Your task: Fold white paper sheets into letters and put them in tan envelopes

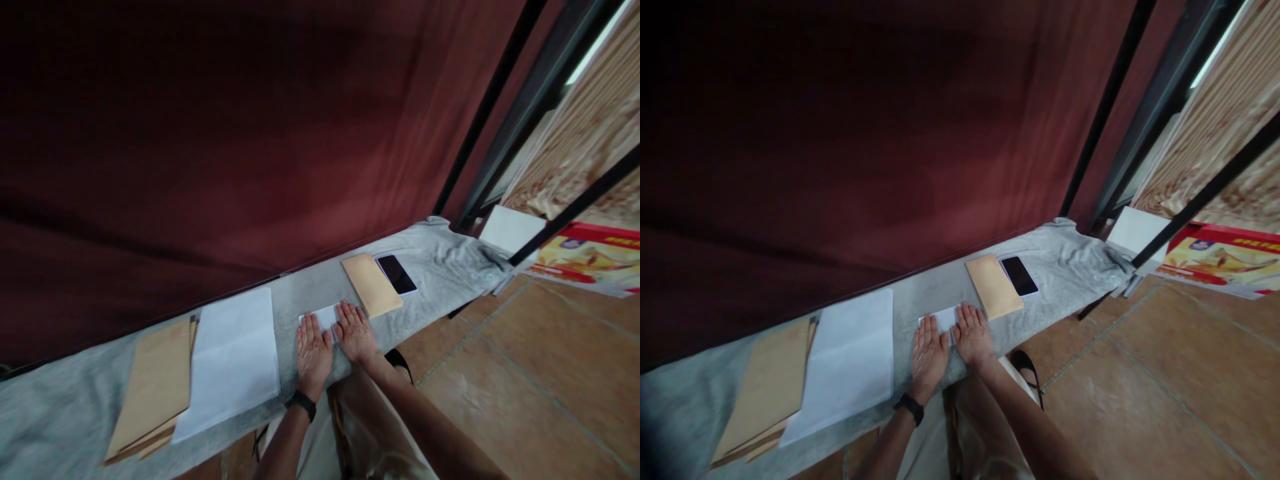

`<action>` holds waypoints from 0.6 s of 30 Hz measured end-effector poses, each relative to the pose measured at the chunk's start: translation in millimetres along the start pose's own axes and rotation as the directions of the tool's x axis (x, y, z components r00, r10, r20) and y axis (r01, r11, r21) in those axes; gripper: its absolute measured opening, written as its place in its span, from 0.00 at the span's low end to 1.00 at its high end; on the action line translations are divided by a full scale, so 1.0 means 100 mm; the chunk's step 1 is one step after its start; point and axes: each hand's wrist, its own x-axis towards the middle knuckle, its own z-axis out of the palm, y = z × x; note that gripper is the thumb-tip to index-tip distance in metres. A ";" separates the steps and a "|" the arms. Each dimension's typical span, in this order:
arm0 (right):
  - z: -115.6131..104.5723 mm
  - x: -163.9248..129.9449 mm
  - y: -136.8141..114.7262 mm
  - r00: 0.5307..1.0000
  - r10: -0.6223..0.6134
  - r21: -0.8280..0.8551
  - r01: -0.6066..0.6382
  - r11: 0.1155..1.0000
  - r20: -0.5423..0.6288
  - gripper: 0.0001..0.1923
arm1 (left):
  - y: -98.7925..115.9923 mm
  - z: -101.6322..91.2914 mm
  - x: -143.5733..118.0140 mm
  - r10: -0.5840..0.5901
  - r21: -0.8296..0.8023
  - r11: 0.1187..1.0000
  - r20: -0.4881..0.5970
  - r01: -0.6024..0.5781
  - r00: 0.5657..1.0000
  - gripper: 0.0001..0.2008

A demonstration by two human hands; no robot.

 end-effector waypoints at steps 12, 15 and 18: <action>0.00 -0.01 0.02 0.999 -0.007 0.022 0.008 1.000 -0.040 0.27 | 0.03 -0.03 -0.01 -0.006 0.030 1.000 0.031 0.005 0.999 0.27; -0.03 -0.01 -0.07 0.999 -0.034 0.084 0.036 0.996 -0.031 0.26 | 0.01 0.01 -0.01 -0.005 0.041 0.999 0.038 0.004 0.999 0.28; -0.05 -0.04 -0.19 0.992 -0.127 0.128 0.125 0.984 0.005 0.25 | -0.02 0.03 -0.02 0.015 0.027 1.000 0.052 -0.017 0.999 0.29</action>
